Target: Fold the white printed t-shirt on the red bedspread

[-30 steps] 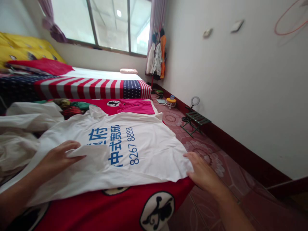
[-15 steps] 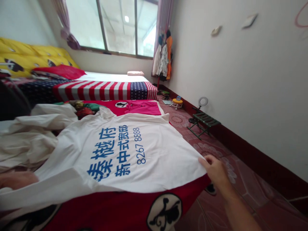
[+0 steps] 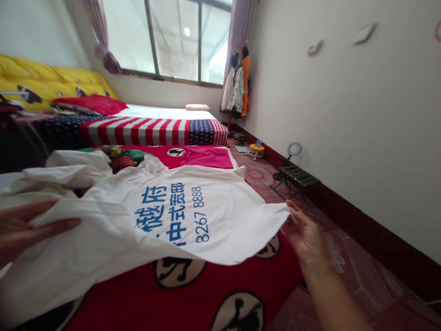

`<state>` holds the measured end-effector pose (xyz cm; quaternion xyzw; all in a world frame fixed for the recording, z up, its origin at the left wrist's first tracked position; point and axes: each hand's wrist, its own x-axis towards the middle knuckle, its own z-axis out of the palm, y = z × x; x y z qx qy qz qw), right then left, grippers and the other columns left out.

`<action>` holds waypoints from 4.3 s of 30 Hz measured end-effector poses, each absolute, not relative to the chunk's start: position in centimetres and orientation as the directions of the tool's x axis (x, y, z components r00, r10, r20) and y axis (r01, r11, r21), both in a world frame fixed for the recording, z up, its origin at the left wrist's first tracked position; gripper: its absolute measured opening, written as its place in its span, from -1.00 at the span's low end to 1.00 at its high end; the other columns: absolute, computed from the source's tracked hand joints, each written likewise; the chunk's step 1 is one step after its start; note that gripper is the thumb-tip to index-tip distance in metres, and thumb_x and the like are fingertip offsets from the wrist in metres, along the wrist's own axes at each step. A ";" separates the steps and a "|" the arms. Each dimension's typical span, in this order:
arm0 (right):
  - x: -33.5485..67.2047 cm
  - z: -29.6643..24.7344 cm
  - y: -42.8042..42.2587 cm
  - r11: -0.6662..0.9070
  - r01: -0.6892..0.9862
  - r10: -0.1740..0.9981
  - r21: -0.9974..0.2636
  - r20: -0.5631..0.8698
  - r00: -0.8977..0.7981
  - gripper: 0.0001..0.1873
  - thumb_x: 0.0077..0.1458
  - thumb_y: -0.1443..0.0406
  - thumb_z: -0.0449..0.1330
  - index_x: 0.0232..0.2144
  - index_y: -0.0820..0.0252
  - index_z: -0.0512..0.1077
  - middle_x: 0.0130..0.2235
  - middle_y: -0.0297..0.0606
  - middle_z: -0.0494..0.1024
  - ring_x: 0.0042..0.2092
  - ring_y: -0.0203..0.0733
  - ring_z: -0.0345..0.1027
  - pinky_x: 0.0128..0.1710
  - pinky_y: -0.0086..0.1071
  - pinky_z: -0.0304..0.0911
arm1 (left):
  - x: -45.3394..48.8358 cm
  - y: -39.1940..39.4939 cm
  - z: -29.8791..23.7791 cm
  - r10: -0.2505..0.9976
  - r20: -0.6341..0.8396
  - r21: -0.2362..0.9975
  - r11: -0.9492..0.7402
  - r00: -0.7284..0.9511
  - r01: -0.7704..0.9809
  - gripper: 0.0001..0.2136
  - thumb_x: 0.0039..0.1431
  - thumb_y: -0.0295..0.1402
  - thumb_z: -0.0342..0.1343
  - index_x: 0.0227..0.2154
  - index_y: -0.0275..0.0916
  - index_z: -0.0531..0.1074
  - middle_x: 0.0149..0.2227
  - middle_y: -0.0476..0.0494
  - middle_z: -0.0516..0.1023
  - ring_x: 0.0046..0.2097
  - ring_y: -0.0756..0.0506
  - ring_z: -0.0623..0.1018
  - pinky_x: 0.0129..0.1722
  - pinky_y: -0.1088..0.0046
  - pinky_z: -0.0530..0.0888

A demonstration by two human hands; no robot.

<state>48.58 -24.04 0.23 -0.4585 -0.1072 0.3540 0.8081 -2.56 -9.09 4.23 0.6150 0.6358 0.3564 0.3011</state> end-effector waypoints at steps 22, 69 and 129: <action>51.4 -2.6 -16.4 0.027 0.176 0.629 -0.984 0.154 0.762 -0.64 -0.08 0.33 0.23 -0.17 0.12 0.33 -0.14 -0.24 0.52 -0.28 -0.22 0.50 -0.42 -0.43 0.40 | 2.6 -4.1 -1.7 0.735 0.497 -0.038 -0.511 0.460 0.858 -0.55 0.20 -0.26 -0.20 0.07 -0.31 0.33 0.08 -0.31 0.32 0.07 -0.27 0.36 0.08 0.08 0.31; 40.2 -4.4 -12.4 0.250 0.881 0.960 -0.401 0.221 -0.172 -0.67 0.14 0.26 0.04 -0.06 0.02 0.47 0.07 -0.25 0.47 0.09 -0.06 0.30 0.19 -0.04 0.05 | 5.4 -11.1 -5.0 0.722 0.214 0.349 -0.686 0.658 0.639 -0.62 0.15 -0.25 0.12 0.06 -0.09 0.41 0.22 -0.25 0.29 0.22 -0.33 0.29 0.18 -0.10 0.21; 31.6 -5.9 -2.0 0.254 0.736 0.944 -0.628 0.326 -0.047 -0.93 -0.01 0.35 0.15 -0.47 0.11 0.43 -0.38 -0.37 0.45 -0.42 -0.30 0.28 -0.38 -0.43 0.13 | 7.7 18.0 0.9 0.842 0.425 0.076 -0.398 0.332 0.914 -0.69 0.20 -0.42 -0.11 -0.11 -0.25 0.49 -0.11 -0.20 0.58 -0.07 -0.14 0.53 -0.09 0.40 0.41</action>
